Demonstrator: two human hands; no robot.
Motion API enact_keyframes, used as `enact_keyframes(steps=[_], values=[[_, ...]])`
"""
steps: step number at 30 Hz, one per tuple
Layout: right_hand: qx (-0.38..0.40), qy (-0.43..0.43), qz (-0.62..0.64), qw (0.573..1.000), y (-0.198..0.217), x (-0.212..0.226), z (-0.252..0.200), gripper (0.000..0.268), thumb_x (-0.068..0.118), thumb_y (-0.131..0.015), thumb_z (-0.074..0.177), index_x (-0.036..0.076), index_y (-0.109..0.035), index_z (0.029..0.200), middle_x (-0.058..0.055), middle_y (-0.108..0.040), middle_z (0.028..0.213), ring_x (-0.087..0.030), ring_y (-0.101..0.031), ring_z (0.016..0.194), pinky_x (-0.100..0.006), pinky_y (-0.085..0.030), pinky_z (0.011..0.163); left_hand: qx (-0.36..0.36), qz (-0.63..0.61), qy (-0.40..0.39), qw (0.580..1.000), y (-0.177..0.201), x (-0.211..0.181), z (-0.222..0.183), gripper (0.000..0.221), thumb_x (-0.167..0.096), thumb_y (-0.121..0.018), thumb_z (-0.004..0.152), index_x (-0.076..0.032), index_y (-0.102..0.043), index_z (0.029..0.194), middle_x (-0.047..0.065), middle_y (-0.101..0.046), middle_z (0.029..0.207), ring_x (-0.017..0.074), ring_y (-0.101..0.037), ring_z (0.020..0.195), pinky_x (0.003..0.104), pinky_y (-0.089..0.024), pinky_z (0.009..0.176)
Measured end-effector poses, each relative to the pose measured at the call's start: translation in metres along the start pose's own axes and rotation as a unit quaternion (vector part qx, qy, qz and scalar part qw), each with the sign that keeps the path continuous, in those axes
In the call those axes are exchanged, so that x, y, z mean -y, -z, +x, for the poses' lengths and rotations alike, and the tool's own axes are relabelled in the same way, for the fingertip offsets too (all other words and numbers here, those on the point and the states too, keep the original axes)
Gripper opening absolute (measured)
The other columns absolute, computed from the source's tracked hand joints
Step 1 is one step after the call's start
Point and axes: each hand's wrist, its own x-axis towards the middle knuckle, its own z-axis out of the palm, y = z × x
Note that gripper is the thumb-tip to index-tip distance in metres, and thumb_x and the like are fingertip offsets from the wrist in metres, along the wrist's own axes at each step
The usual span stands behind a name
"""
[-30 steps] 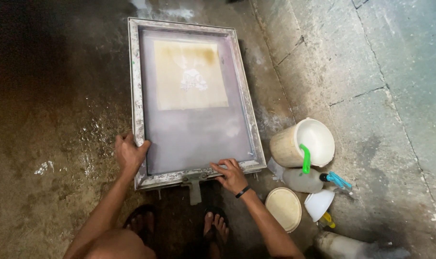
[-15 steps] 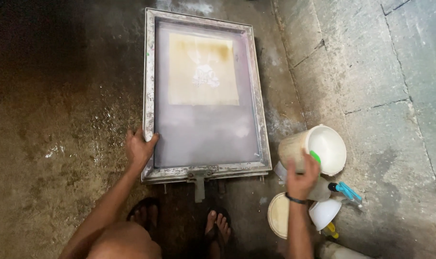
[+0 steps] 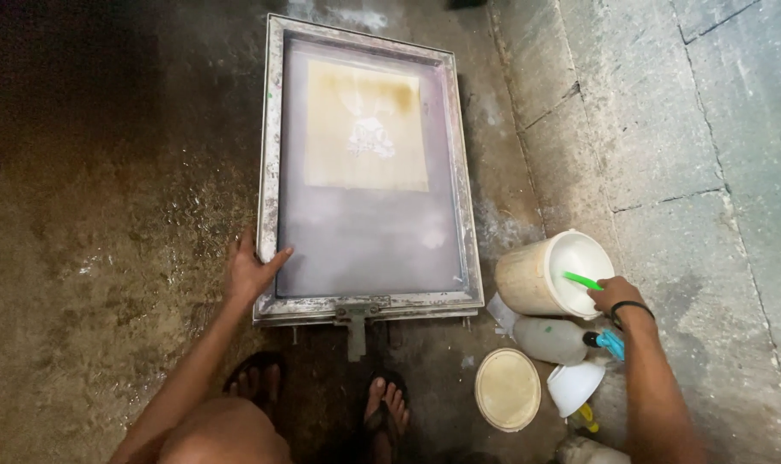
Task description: Scrubbing screen printing frames with a brush and cleaning solution to remove ink or emulsion.
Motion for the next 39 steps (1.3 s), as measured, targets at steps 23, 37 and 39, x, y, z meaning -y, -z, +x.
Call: enact_keyframes(steps=[23,37,39], values=[[-0.009,0.001,-0.033,0.999,-0.029,0.003,-0.014,0.047,0.039,-0.059,0.094,0.018,-0.073,0.134,-0.023,-0.078,0.115,-0.041,-0.073,0.113,-0.051,-0.06,0.094,0.063,0.018,0.027,0.997,-0.016,0.036,-0.012,0.096,-0.044,-0.073,0.084,-0.008,-0.029,0.161,0.034,-0.048,0.139,0.0565,-0.051,0.129,0.066,-0.044,0.103],[0.315,-0.195,0.566,0.736,0.103,-0.077,-0.204,0.049,0.054,-0.047,0.104,0.011,-0.042,0.08,0.005,-0.028,0.053,-0.003,-0.02,0.03,-0.027,-0.008,0.025,0.06,-0.024,0.053,0.997,-0.039,0.065,0.008,0.089,-0.046,-0.069,0.087,-0.008,-0.032,0.158,0.026,-0.045,0.137,0.0454,-0.055,0.115,0.057,-0.051,0.091],[0.321,-0.17,0.604,0.709,0.13,-0.086,-0.208,0.041,0.047,-0.045,0.106,0.011,-0.04,0.085,0.004,-0.029,0.061,-0.002,-0.019,0.033,-0.024,-0.01,0.023,0.082,-0.024,0.106,0.991,-0.022,0.043,0.001,0.091,-0.048,-0.067,0.088,-0.018,-0.022,0.161,0.023,-0.031,0.152,0.0453,-0.042,0.131,0.061,-0.042,0.103]])
